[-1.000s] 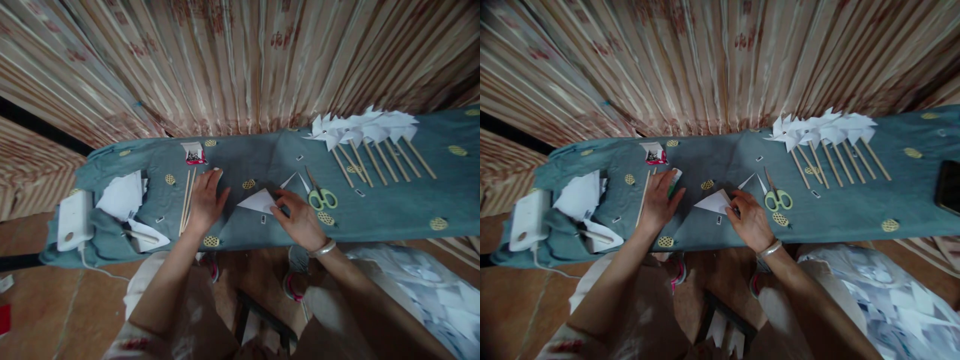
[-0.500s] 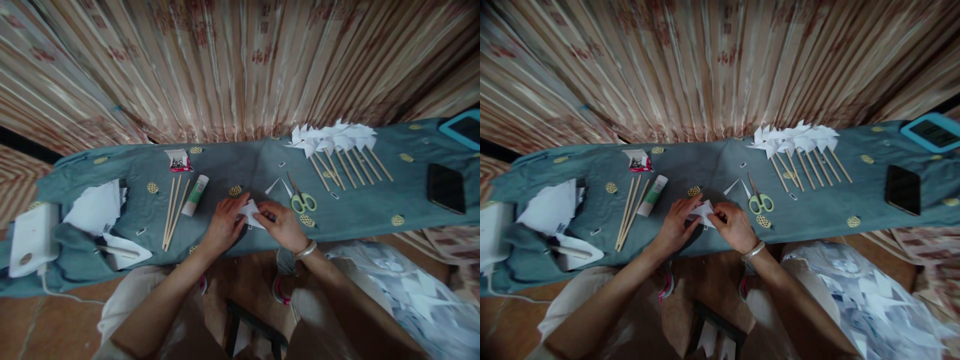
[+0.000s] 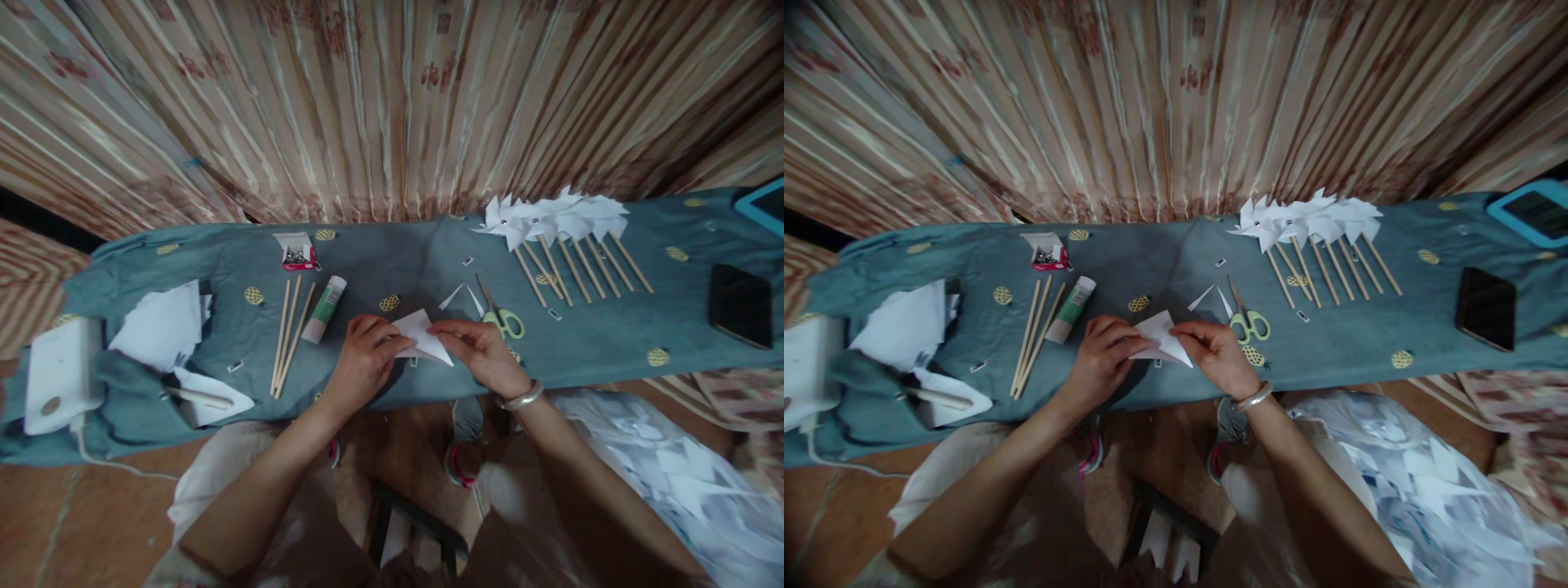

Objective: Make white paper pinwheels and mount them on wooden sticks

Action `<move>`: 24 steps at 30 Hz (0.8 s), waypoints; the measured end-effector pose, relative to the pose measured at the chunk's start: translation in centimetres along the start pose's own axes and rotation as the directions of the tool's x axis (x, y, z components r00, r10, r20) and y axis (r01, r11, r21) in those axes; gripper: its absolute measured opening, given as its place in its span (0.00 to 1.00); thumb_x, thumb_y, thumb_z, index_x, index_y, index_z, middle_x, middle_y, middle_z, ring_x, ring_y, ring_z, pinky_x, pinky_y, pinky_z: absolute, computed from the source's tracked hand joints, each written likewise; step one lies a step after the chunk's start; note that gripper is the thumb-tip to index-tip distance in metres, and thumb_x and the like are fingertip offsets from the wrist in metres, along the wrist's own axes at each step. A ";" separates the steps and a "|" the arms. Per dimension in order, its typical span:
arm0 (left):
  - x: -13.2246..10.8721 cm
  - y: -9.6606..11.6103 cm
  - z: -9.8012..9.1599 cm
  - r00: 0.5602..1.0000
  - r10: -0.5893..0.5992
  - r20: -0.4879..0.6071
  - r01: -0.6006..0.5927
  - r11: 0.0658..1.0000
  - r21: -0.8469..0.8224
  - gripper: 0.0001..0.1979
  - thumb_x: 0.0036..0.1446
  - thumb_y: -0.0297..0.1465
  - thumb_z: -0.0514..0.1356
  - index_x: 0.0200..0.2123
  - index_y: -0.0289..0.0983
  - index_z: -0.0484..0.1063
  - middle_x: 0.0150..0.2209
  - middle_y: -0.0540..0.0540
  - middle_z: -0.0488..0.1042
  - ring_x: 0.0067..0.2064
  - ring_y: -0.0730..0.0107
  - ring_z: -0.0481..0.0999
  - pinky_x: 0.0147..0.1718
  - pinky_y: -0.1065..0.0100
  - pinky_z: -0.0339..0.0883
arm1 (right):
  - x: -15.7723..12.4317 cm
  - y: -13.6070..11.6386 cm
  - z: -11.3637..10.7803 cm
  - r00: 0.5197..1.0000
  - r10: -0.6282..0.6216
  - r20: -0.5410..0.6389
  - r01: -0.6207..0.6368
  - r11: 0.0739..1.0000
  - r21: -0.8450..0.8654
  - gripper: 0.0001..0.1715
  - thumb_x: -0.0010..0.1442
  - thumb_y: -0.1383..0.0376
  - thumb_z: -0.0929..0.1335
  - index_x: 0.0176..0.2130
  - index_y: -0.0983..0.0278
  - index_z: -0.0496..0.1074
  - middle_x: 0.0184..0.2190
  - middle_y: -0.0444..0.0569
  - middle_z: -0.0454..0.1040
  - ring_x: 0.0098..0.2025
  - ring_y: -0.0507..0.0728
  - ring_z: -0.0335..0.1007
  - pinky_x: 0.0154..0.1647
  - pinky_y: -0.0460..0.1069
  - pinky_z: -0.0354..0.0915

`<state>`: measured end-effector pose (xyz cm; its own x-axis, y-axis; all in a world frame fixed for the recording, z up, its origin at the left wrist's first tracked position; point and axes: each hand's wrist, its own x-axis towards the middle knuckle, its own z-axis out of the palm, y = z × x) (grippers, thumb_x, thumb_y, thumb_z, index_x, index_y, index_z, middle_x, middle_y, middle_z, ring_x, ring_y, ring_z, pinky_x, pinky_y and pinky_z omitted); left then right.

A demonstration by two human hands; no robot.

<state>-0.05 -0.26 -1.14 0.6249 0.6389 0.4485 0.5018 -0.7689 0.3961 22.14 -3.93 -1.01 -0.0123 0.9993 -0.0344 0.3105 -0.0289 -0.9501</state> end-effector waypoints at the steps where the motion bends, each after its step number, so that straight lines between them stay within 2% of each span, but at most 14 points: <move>1: -0.1 0.0 0.0 1.000 0.016 -0.010 -0.016 1.000 0.016 0.14 0.64 0.24 0.54 0.43 0.41 0.79 0.38 0.44 0.79 0.45 0.61 0.72 0.46 0.57 0.64 | -0.1 0.2 -0.1 1.000 -0.006 -0.013 0.006 1.000 -0.014 0.12 0.59 0.60 0.69 0.38 0.59 0.82 0.36 0.48 0.83 0.37 0.57 0.77 0.40 0.52 0.72; 6: -0.6 0.1 0.0 0.997 0.077 0.016 -0.078 0.993 0.088 0.11 0.64 0.26 0.57 0.44 0.39 0.78 0.41 0.44 0.80 0.46 0.59 0.71 0.47 0.55 0.63 | -0.8 0.7 0.0 0.994 -0.053 -0.094 0.044 0.994 -0.097 0.14 0.59 0.64 0.67 0.41 0.59 0.82 0.40 0.49 0.83 0.38 0.58 0.78 0.41 0.54 0.73; 10: -0.6 0.5 0.1 0.992 0.091 0.092 -0.103 0.986 0.128 0.10 0.64 0.30 0.58 0.46 0.40 0.77 0.45 0.43 0.79 0.48 0.58 0.72 0.49 0.54 0.63 | -1.4 0.8 0.4 0.977 -0.144 -0.157 0.114 0.975 -0.188 0.15 0.61 0.65 0.65 0.42 0.60 0.81 0.45 0.51 0.82 0.45 0.59 0.79 0.49 0.56 0.73; 14: -0.7 0.6 0.5 0.988 0.122 0.096 -0.137 0.976 0.172 0.09 0.65 0.29 0.57 0.43 0.39 0.77 0.41 0.44 0.80 0.44 0.60 0.73 0.46 0.57 0.64 | -1.9 0.8 0.6 0.963 -0.248 -0.106 0.193 0.910 -0.368 0.17 0.64 0.67 0.63 0.44 0.61 0.80 0.47 0.53 0.81 0.50 0.60 0.78 0.54 0.56 0.72; 19: -0.9 0.4 0.7 0.982 0.164 0.094 -0.179 0.964 0.194 0.08 0.65 0.27 0.57 0.41 0.36 0.76 0.39 0.45 0.81 0.38 0.63 0.75 0.40 0.60 0.64 | -2.4 1.4 0.4 0.937 -0.349 0.001 0.287 0.769 -0.571 0.20 0.65 0.71 0.60 0.49 0.64 0.77 0.50 0.55 0.79 0.52 0.60 0.77 0.55 0.57 0.73; 21: -1.0 0.2 0.6 0.979 0.187 0.082 -0.200 0.961 0.193 0.08 0.65 0.26 0.57 0.42 0.35 0.76 0.39 0.45 0.82 0.38 0.63 0.76 0.40 0.61 0.64 | -2.4 1.6 0.4 0.920 -0.390 0.037 0.324 0.705 -0.631 0.22 0.65 0.72 0.60 0.52 0.64 0.75 0.56 0.58 0.75 0.57 0.61 0.73 0.59 0.59 0.70; 24: -1.1 0.1 0.4 0.973 0.225 0.051 -0.230 0.959 0.166 0.08 0.65 0.24 0.56 0.43 0.35 0.76 0.40 0.44 0.82 0.39 0.63 0.77 0.40 0.61 0.65 | -2.5 1.5 0.3 0.893 -0.442 0.081 0.376 0.637 -0.673 0.28 0.62 0.75 0.60 0.57 0.63 0.71 0.65 0.58 0.63 0.67 0.64 0.59 0.64 0.64 0.65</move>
<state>-0.45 -1.08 -1.96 0.7516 0.4478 0.4844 0.4367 -0.8881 0.1435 22.38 -6.51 -2.46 -0.2252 0.9038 0.3639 0.8326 0.3725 -0.4100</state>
